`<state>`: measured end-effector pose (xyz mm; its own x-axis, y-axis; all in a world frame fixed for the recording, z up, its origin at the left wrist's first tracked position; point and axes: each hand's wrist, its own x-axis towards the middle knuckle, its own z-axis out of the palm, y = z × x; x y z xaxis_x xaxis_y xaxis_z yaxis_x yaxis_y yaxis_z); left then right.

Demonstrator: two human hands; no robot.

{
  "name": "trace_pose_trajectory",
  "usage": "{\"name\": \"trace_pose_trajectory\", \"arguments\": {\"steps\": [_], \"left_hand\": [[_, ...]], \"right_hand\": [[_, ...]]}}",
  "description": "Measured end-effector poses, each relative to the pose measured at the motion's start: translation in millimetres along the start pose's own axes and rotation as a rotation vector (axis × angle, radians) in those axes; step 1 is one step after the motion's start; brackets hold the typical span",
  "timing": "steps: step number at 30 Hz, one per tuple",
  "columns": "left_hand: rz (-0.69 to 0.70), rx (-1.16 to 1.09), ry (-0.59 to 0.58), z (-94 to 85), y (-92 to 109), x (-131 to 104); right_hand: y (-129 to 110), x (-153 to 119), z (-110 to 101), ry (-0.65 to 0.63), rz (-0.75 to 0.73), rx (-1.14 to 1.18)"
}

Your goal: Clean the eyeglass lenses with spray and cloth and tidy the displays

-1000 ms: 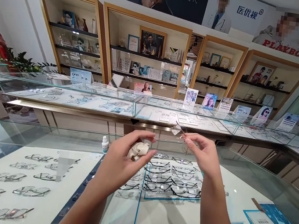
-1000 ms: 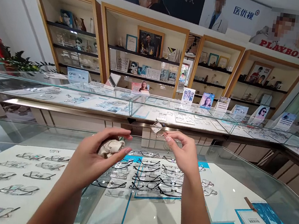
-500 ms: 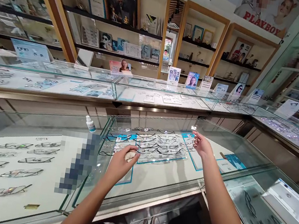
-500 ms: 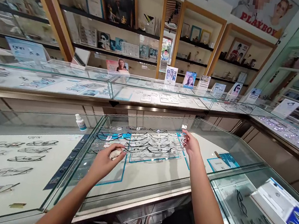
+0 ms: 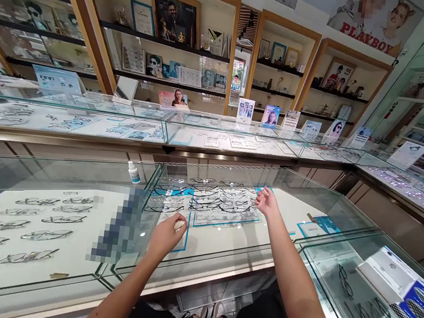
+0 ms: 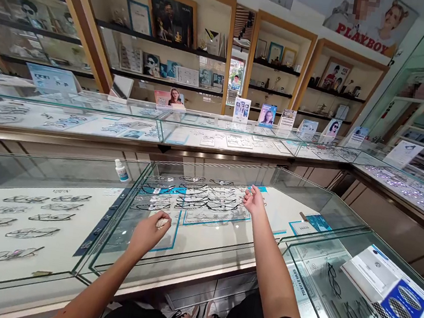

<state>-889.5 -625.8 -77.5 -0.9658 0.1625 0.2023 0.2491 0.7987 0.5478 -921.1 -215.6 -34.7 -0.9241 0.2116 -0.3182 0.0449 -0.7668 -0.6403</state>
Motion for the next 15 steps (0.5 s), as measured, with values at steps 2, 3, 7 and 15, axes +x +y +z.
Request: {"name": "trace_pose_trajectory", "arguments": {"steps": [2, 3, 7, 15], "left_hand": [[0.005, 0.03, -0.009, -0.3, 1, -1], [0.005, 0.036, -0.013, -0.4, 2, -1], [-0.006, 0.049, -0.028, -0.6, 3, -2], [-0.019, 0.072, -0.034, -0.7, 6, -1]], "right_hand": [[4, 5, 1, -0.01, 0.013, 0.024], [6, 7, 1, -0.014, 0.021, 0.035], [11, 14, 3, -0.021, 0.049, 0.07], [6, 22, 5, 0.021, 0.086, 0.082]]}}
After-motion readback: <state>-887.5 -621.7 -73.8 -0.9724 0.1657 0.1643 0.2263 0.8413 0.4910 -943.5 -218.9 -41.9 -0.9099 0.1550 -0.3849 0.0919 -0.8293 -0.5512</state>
